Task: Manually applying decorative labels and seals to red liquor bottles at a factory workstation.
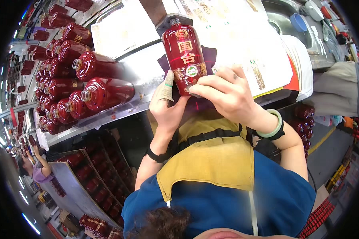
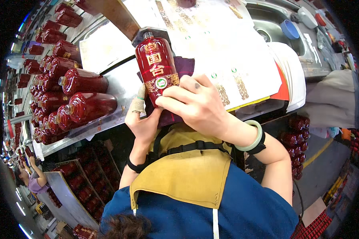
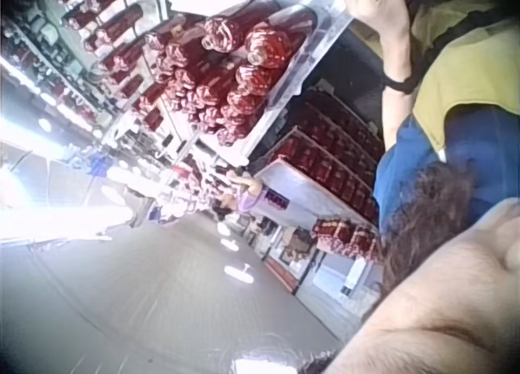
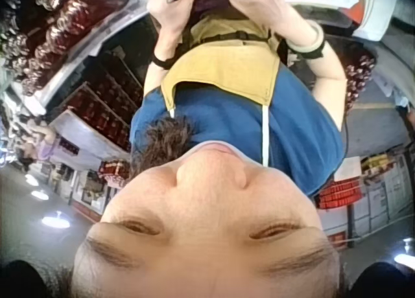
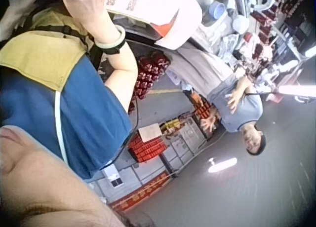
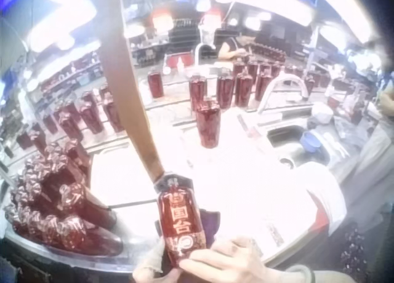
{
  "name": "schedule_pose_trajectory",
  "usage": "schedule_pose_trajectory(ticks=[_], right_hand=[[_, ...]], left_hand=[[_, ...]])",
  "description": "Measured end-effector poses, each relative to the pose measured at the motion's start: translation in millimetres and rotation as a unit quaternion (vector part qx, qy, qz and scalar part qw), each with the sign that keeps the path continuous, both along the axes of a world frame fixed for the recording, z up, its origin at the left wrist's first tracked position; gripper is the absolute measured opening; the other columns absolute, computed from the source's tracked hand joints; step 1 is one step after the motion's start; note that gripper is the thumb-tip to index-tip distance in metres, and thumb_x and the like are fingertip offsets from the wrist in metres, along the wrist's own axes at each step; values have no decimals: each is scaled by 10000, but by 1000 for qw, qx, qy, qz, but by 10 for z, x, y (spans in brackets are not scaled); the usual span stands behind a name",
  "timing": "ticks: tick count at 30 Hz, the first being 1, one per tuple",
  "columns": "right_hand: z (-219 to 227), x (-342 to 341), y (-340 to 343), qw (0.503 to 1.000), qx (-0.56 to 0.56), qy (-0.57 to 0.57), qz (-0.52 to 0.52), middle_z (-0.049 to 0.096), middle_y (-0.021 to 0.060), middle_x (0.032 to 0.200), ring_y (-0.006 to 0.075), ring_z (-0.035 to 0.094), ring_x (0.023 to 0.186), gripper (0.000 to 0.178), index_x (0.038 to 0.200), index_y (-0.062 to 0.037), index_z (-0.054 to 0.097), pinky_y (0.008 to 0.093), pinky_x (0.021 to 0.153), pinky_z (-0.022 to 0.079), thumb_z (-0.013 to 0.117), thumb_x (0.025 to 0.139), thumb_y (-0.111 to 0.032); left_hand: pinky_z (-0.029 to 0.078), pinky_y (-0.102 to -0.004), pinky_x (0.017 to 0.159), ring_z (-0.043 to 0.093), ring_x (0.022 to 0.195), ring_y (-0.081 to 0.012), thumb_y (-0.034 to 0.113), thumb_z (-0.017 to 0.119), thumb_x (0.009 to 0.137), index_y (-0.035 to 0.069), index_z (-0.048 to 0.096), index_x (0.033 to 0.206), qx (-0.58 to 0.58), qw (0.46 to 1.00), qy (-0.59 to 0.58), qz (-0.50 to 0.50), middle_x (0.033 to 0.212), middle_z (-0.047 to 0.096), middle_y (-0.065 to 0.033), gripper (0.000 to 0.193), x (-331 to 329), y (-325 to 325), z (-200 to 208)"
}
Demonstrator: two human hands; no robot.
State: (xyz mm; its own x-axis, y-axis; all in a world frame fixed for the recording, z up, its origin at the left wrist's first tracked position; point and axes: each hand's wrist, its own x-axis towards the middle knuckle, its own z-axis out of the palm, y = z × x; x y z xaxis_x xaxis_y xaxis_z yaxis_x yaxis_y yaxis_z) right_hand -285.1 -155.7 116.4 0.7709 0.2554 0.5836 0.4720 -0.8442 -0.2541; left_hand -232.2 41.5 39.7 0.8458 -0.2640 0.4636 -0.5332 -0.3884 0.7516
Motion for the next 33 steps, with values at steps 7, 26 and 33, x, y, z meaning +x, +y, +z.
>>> schedule_pose_trajectory(ticks=[7, 26, 33], right_hand=[[182, 136, 78, 998, -13, 54, -4, 644, 8, 901, 181, 608, 883, 167, 971, -109, 671, 341, 784, 441, 651, 815, -164], [-234, -10, -254, 986, 166, -1, -15, 752, -14, 927, 175, 634, 801, 234, 964, -136, 756, 335, 854, 438, 819, 742, -95], [-283, -203, -273, 947, 304, 104, -29, 723, 70, 985, 199, 622, 826, 213, 1058, -48, 718, 350, 867, 476, 751, 856, 12]], left_hand=[[572, -341, 815, 719, 892, -276, 43, 904, 653, -28, 662, 1324, 24, 999, -32, 4, 1078, 745, -162, 717, 0, -6, 64], [474, -398, 1028, 609, 1154, -320, 137, 905, 683, -27, 557, 1423, -5, 996, 94, -3, 1258, 672, -174, 834, 9, -45, 18], [342, -446, 1173, 581, 1265, -322, 129, 858, 723, -3, 505, 1476, 64, 986, 153, -26, 1336, 660, -151, 842, 131, -69, 125]])
